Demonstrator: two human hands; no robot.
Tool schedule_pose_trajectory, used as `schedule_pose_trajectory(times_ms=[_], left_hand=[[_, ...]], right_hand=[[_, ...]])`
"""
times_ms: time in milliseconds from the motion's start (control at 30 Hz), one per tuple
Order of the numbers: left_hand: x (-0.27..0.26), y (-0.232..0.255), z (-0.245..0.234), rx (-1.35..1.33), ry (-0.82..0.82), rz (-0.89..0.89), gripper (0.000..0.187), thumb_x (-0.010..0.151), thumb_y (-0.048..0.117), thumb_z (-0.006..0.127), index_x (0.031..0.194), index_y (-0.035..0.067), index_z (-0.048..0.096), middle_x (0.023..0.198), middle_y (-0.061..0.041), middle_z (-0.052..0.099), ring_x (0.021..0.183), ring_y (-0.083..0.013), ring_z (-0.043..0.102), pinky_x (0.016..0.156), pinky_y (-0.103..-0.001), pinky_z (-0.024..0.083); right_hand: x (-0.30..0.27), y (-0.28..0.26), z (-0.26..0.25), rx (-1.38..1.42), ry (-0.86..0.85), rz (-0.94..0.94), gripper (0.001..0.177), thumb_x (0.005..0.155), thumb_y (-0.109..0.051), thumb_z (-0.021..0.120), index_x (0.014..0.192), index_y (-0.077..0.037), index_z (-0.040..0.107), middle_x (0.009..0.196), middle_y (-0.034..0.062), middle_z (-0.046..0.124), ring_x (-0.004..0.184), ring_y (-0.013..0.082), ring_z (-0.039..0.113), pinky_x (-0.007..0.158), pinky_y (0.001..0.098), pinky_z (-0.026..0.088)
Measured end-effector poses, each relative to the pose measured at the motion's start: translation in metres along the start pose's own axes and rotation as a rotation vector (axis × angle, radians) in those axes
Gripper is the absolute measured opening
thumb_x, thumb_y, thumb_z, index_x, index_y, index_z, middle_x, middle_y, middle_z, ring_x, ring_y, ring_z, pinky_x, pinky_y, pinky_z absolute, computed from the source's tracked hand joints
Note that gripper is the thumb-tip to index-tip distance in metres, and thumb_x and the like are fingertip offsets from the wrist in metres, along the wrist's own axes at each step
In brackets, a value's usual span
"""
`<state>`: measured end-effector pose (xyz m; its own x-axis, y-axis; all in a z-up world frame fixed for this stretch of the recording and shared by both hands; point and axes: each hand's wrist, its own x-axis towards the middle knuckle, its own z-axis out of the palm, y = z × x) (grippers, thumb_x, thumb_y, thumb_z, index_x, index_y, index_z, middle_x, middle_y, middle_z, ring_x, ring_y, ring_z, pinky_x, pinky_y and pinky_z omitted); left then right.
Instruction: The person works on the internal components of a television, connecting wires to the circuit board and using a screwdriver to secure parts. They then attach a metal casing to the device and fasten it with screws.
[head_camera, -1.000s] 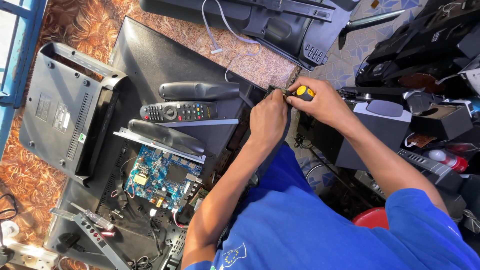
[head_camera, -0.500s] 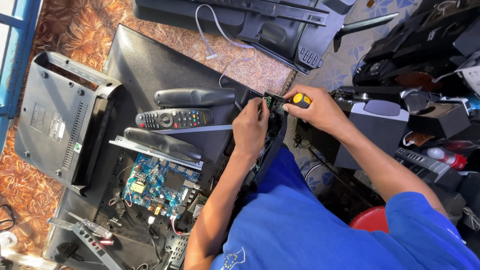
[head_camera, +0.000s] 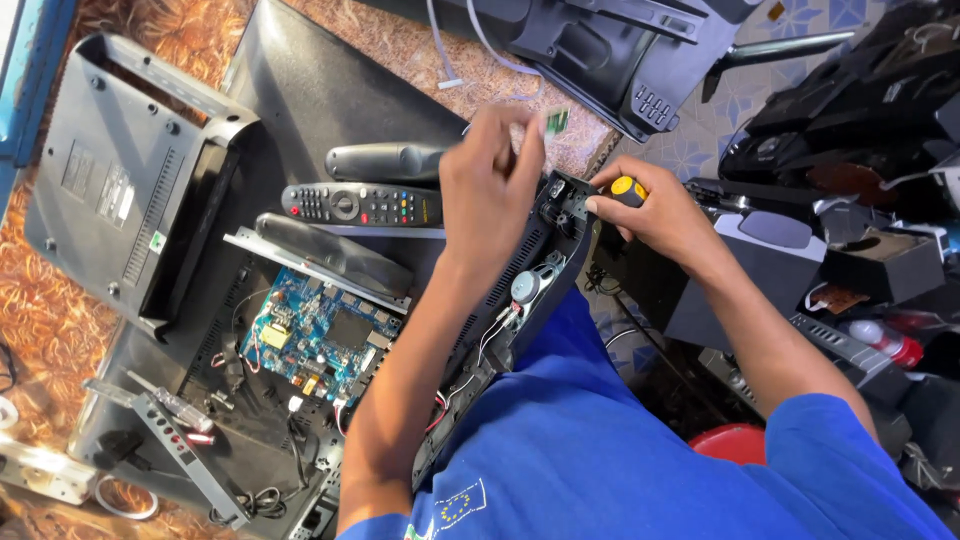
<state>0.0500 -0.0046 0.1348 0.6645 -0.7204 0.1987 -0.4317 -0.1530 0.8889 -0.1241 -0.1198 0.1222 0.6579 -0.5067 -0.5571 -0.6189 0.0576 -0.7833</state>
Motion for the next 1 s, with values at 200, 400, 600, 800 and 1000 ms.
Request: schedule_pose_trajectory(times_ms=[200,400,600,800,1000], left_hand=[[0.053,-0.041,-0.002,0.023,0.230,-0.112,0.013,0.099,0.019,0.052,0.088,0.012,0.052,0.055,0.002,0.046,0.048,-0.0123,0.042,0.053,-0.035,0.036],[0.074,-0.105,-0.025,-0.579,0.451,-0.507,0.022,0.090,0.016,0.054,0.072,0.016,0.042,0.050,0.003,0.036,0.039,-0.0113,0.043,0.043,-0.032,0.036],[0.042,-0.077,-0.058,-1.191,0.609,-0.550,0.014,0.092,0.005,0.058,0.102,0.001,0.051,0.059,-0.001,0.029,0.041,-0.0115,0.033,0.036,-0.032,0.031],[-0.057,-0.004,-0.118,-1.226,0.295,-0.406,0.020,0.100,0.013,0.060,0.115,0.002,0.053,0.082,-0.008,0.047,0.069,-0.0218,0.053,0.062,-0.036,0.048],[-0.171,0.015,-0.194,-1.052,0.164,-0.484,0.017,0.096,0.015,0.056,0.104,0.001,0.055,0.080,-0.012,0.055,0.067,-0.0252,0.059,0.063,-0.033,0.050]], right_hand=[[-0.009,-0.004,0.008,-0.061,0.031,0.032,0.016,0.098,-0.022,0.070,0.107,-0.012,0.063,0.064,0.0024,0.055,0.053,0.0092,0.051,0.057,0.0254,0.039],[-0.015,0.003,0.015,-0.074,0.052,0.005,0.021,0.100,-0.021,0.067,0.115,-0.009,0.059,0.073,0.0064,0.060,0.053,0.0109,0.053,0.055,0.0259,0.041],[-0.021,-0.008,0.016,-0.134,0.074,0.048,0.023,0.099,-0.022,0.068,0.119,-0.011,0.063,0.079,0.0041,0.061,0.057,0.0095,0.056,0.053,0.0230,0.043],[-0.036,-0.026,0.011,-0.165,0.143,-0.041,0.018,0.100,-0.013,0.069,0.116,-0.009,0.065,0.081,0.0013,0.060,0.058,0.0063,0.052,0.052,0.0207,0.041],[-0.047,-0.038,0.009,-0.303,0.136,-0.083,0.018,0.102,-0.009,0.069,0.120,-0.007,0.066,0.079,0.0049,0.060,0.057,0.0074,0.051,0.053,0.0208,0.039]])
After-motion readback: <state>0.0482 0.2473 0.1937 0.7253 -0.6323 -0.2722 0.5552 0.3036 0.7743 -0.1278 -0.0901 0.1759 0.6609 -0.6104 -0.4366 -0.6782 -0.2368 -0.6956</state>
